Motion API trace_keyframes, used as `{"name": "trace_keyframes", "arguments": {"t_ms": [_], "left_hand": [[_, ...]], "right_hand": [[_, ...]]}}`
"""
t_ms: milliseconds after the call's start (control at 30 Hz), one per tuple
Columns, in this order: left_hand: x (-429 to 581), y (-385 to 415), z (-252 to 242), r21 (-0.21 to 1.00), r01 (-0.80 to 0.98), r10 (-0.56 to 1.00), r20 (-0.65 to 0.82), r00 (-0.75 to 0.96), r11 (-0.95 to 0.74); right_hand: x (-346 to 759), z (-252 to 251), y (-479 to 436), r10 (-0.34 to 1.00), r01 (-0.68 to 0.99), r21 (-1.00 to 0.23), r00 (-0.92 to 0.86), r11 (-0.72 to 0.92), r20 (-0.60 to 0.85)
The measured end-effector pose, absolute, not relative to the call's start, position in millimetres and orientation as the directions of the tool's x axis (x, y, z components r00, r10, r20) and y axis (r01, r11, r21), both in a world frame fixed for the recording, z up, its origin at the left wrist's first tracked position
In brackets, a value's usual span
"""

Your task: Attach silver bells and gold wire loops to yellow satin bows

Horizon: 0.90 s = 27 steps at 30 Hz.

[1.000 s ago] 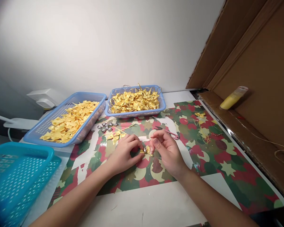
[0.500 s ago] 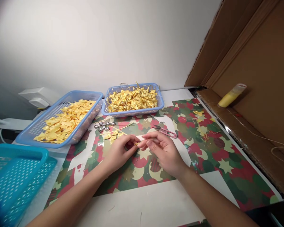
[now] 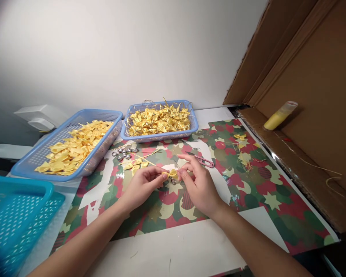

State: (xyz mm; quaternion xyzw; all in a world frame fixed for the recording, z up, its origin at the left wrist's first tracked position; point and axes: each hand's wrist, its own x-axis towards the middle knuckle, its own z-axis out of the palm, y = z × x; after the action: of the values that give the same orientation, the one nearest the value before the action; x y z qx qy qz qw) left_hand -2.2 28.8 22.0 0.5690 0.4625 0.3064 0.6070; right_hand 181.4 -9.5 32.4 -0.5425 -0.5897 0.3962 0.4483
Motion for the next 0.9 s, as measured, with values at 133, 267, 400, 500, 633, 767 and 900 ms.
{"name": "trace_keyframes", "arguments": {"t_ms": [133, 267, 400, 500, 633, 767, 900], "left_hand": [[-2, 29, 21, 0.975, 0.115, 0.902, -0.218, 0.373, 0.188], [-2, 29, 18, 0.978, 0.108, 0.907, -0.206, 0.366, 0.178], [-2, 28, 15, 0.987, 0.089, 0.913, -0.156, 0.376, 0.132], [-2, 27, 14, 0.991, 0.098, 0.915, -0.121, 0.385, 0.090], [-4, 26, 16, 0.974, 0.222, 0.909, -0.062, 0.413, -0.034], [-6, 28, 19, 0.930, 0.348, 0.894, -0.055, 0.445, -0.116], [-6, 28, 21, 0.922, 0.374, 0.891, -0.089, 0.446, -0.096]], "right_hand": [[181, 32, -9, 0.995, 0.353, -0.931, -0.013, 0.094, 0.096], [179, 30, -6, 0.990, 0.400, -0.910, 0.036, 0.110, 0.135], [176, 28, -5, 0.999, 0.257, -0.966, -0.027, -0.025, -0.033], [175, 25, -4, 0.993, 0.185, -0.977, -0.034, -0.105, -0.113], [174, 22, -3, 0.990, 0.131, -0.982, -0.014, -0.138, -0.141], [174, 23, -4, 0.993, 0.172, -0.978, -0.001, -0.117, -0.119], [173, 24, -4, 0.997, 0.165, -0.983, 0.019, -0.074, -0.072]]}}
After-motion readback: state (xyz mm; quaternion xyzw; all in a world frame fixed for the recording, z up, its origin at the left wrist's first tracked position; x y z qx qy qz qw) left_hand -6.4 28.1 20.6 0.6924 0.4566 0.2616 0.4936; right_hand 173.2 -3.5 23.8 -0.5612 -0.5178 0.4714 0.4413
